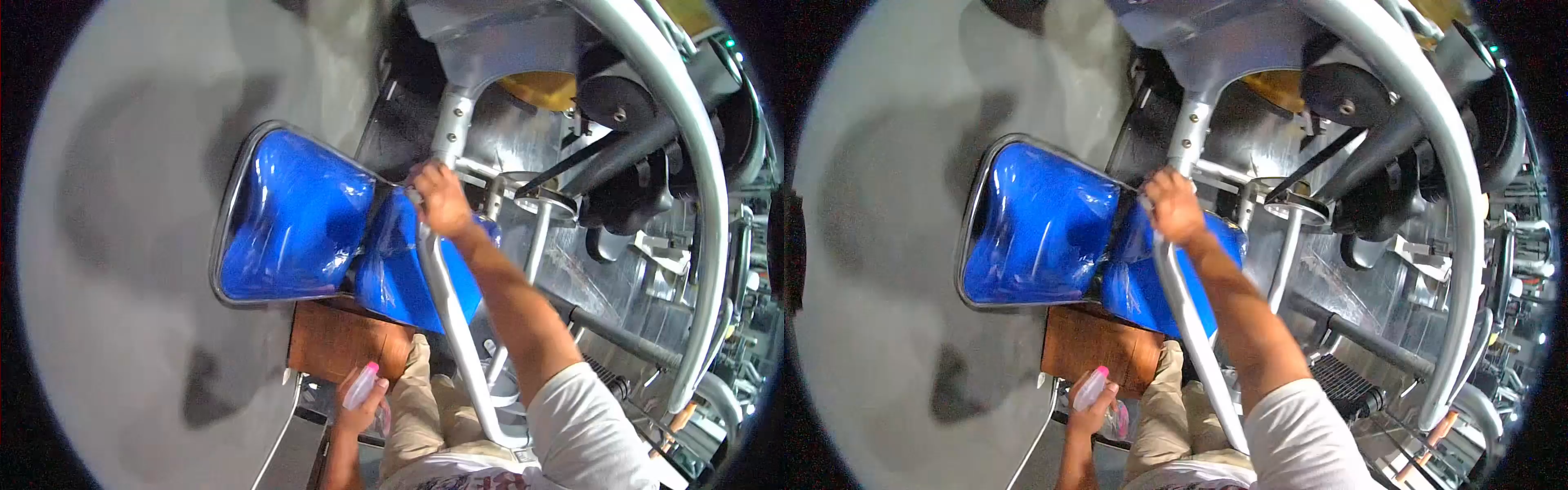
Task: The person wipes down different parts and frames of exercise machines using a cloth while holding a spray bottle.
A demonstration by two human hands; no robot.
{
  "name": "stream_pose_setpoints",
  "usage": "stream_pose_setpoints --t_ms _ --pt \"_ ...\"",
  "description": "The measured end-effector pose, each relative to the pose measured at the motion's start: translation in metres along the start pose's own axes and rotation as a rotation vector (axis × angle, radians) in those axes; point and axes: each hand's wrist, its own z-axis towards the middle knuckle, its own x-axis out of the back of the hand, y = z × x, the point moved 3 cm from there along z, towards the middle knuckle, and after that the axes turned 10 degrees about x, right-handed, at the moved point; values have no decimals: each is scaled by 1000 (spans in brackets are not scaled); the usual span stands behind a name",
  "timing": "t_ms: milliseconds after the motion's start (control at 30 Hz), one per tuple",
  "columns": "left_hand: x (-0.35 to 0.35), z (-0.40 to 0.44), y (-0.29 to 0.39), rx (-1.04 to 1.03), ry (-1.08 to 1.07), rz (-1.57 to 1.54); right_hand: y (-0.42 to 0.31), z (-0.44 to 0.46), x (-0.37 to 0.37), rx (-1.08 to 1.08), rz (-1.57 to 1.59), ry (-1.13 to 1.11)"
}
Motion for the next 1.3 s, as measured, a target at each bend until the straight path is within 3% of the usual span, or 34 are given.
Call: stream_pose_setpoints --t_ms 67,200,267,367,500,700,833,967,1067,1133,1200,1267,1300 --pt "-10 12 26 40 2 -73 -32 -20 13 -249 27 105" --pt "-30 47 93 -88 64 68 -75 -119 -2 -382 307 276" --pt "-43 77 109 -198 131 99 -104 -177 22 -370 384 224" --pt "-64 108 153 -549 261 358 -136 -267 57 -446 546 49" --pt "-93 137 166 -648 386 486 -155 -319 58 -691 499 9" --pt "-122 179 126 -659 638 417 -109 -238 35 -654 617 80" --pt "-137 176 113 -634 738 239 -39 -124 22 -509 566 441" --pt "-152 175 94 -501 812 158 18 -22 41 -501 423 448" --pt "-169 178 74 -445 891 108 30 -16 24 -380 258 122" --pt "-174 175 67 -316 886 69 25 -34 16 -323 420 229" --pt "-174 182 67 -342 906 34 6 -65 6 -274 610 359" --pt "-175 184 66 -271 803 -68 -31 -111 4 -320 819 406" --pt "-174 186 65 -254 849 -3 -41 -137 3 -379 881 359"
